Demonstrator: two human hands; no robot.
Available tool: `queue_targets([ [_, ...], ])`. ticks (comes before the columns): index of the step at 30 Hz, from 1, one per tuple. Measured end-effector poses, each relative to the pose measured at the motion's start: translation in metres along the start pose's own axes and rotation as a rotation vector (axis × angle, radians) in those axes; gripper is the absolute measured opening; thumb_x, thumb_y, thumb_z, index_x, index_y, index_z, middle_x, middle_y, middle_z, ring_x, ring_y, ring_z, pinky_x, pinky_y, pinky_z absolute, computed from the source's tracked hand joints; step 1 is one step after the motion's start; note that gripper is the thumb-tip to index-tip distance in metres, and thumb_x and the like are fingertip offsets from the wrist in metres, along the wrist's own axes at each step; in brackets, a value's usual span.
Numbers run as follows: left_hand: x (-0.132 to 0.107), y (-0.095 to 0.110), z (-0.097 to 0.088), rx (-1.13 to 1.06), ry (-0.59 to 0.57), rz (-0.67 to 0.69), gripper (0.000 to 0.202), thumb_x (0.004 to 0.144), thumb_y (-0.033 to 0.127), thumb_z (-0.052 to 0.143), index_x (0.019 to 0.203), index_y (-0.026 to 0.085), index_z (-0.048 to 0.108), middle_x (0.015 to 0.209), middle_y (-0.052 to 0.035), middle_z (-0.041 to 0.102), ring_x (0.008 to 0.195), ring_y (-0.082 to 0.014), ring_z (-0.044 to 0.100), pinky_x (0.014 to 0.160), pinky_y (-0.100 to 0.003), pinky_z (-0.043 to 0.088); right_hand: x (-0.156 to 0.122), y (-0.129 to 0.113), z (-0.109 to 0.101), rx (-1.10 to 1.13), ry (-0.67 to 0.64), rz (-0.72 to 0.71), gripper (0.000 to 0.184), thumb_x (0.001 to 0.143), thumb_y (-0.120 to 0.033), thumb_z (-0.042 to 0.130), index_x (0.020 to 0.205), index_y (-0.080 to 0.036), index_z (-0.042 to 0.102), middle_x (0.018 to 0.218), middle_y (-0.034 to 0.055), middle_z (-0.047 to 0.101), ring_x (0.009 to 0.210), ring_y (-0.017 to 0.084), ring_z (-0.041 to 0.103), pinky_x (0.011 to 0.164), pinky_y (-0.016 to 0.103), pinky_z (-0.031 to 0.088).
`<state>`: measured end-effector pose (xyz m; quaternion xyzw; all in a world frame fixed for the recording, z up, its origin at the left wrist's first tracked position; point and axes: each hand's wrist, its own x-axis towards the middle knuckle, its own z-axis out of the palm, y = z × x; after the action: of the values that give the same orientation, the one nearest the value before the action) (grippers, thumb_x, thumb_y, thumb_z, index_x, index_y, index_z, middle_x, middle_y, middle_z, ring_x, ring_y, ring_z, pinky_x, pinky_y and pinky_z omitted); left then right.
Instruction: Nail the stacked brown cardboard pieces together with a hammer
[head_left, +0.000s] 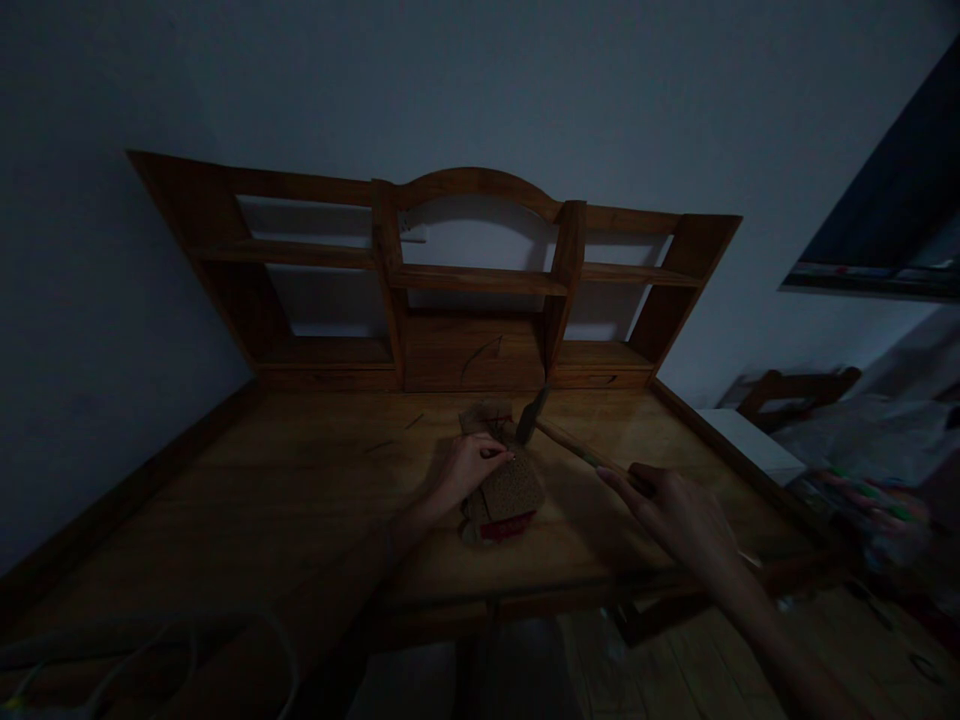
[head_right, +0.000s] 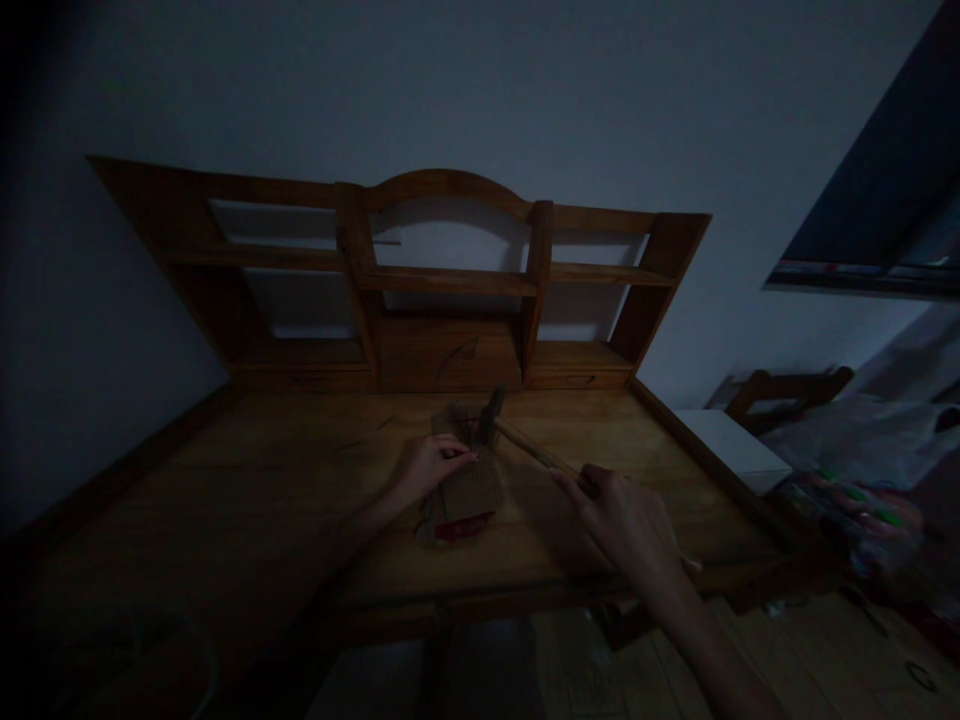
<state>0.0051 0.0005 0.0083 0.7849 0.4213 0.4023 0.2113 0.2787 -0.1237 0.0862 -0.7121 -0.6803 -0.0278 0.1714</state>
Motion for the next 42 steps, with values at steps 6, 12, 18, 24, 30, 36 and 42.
queue_targets([
  [6,0.002,-0.011,0.005,-0.038,-0.011,0.028,0.027,0.08,0.043,0.059,0.085,0.02,0.07,0.086,-0.0013,0.062,0.078,-0.0112,0.055,0.067,-0.022,0.038,0.0,0.002,0.0,0.004,-0.025,0.007,0.049,0.085,-0.069,0.038,0.077,-0.025,0.059,0.07,0.0024,0.06,0.075,0.028,0.059,0.057,0.032,0.031],
  [12,0.0,-0.008,0.003,-0.015,-0.052,0.031,0.026,0.082,0.042,0.057,0.086,0.02,0.071,0.084,-0.0013,0.062,0.077,-0.011,0.055,0.066,-0.023,0.037,-0.001,-0.002,0.002,0.001,-0.021,-0.042,0.046,0.087,-0.064,0.039,0.074,-0.023,0.055,0.067,0.0025,0.058,0.071,0.025,0.059,0.057,0.031,0.031],
  [18,0.0,0.003,-0.003,0.028,-0.069,0.014,0.021,0.082,0.038,0.058,0.085,0.021,0.071,0.083,0.0006,0.062,0.076,-0.0094,0.055,0.065,-0.021,0.036,-0.001,-0.012,-0.001,-0.045,-0.026,-0.053,0.052,0.088,-0.067,0.03,0.074,-0.024,0.054,0.065,0.0034,0.058,0.071,0.027,0.06,0.056,0.032,0.03],
  [24,-0.001,0.001,-0.003,0.033,-0.073,0.026,0.023,0.082,0.04,0.057,0.085,0.021,0.071,0.083,0.001,0.061,0.076,-0.0092,0.054,0.065,-0.021,0.036,0.001,-0.016,0.002,-0.085,-0.017,-0.082,0.051,0.089,-0.066,0.028,0.077,-0.024,0.054,0.067,0.0028,0.059,0.074,0.028,0.06,0.056,0.033,0.031],
  [30,-0.003,-0.002,-0.001,0.014,-0.063,0.041,0.023,0.082,0.041,0.057,0.086,0.023,0.07,0.084,0.0021,0.061,0.076,-0.0083,0.054,0.065,-0.021,0.036,-0.001,-0.014,0.003,-0.098,0.011,-0.088,0.052,0.089,-0.067,0.027,0.078,-0.024,0.055,0.066,0.0035,0.059,0.072,0.027,0.06,0.056,0.032,0.03],
  [36,-0.001,-0.009,0.003,0.017,-0.051,0.038,0.024,0.081,0.043,0.058,0.085,0.023,0.071,0.083,0.0024,0.061,0.076,-0.0083,0.054,0.064,-0.021,0.036,0.002,-0.015,0.0,-0.088,-0.021,-0.088,0.055,0.088,-0.069,0.028,0.075,-0.023,0.055,0.067,0.0035,0.059,0.071,0.027,0.059,0.054,0.031,0.028],
  [42,-0.001,-0.002,0.001,0.0,-0.082,0.016,0.024,0.082,0.041,0.058,0.084,0.021,0.071,0.084,0.0013,0.061,0.077,-0.0085,0.054,0.065,-0.02,0.036,0.003,-0.014,0.001,-0.087,0.005,-0.084,0.054,0.089,-0.067,0.028,0.074,-0.023,0.055,0.065,0.0036,0.058,0.07,0.027,0.059,0.054,0.031,0.028],
])
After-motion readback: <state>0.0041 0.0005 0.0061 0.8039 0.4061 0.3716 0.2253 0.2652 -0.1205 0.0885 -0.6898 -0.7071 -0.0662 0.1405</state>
